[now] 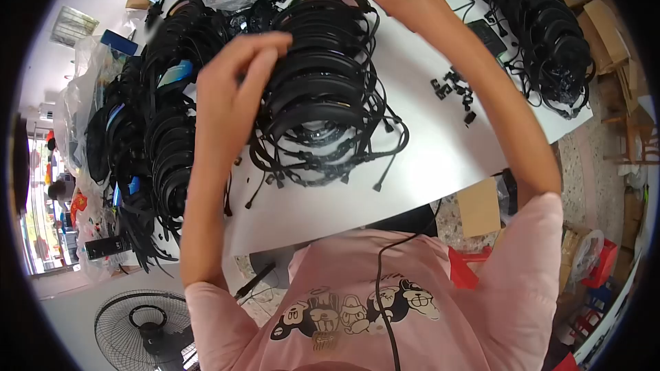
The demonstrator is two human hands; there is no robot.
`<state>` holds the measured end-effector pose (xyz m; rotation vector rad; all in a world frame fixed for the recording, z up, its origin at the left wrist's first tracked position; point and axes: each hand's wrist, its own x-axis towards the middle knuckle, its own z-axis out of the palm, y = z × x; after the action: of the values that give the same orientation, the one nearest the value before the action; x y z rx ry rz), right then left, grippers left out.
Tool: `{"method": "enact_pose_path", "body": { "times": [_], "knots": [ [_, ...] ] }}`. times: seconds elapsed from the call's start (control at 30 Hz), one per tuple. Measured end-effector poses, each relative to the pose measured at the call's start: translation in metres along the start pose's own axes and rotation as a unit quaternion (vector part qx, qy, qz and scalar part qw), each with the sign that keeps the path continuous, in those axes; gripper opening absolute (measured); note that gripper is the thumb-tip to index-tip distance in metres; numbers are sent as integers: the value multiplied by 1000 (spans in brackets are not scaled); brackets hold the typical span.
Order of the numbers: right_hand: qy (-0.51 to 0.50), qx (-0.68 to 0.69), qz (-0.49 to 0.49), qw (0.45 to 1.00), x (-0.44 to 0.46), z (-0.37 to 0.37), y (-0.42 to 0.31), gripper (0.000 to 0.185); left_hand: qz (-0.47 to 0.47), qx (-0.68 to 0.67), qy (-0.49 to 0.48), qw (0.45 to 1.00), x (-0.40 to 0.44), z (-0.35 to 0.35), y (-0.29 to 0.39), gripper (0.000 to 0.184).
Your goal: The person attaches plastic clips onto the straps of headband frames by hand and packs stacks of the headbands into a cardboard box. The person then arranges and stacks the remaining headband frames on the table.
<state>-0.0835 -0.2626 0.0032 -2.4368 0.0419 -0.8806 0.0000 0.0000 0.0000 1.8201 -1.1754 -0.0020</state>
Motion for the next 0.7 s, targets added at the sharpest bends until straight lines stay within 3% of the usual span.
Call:
{"method": "enact_pose_path", "body": {
  "times": [0.07,0.17,0.23,0.33,0.57,0.7],
  "knots": [
    [19,-76,-20,997,38,20,50,16,-2,43,0,999,24,-1,-17,28],
    [-114,-154,25,981,96,78,159,62,27,116,17,993,100,15,-124,37],
    [-125,-172,-9,977,118,98,171,64,3,218,-7,976,142,22,-160,54],
    [-138,-170,-13,976,141,120,190,68,-53,288,-45,955,172,26,-189,61],
    [-153,-177,-10,972,134,119,164,55,37,409,-23,911,167,32,-210,66],
    [-111,-117,6,987,122,122,170,51,61,353,15,934,159,31,-216,63]
  ]
}}
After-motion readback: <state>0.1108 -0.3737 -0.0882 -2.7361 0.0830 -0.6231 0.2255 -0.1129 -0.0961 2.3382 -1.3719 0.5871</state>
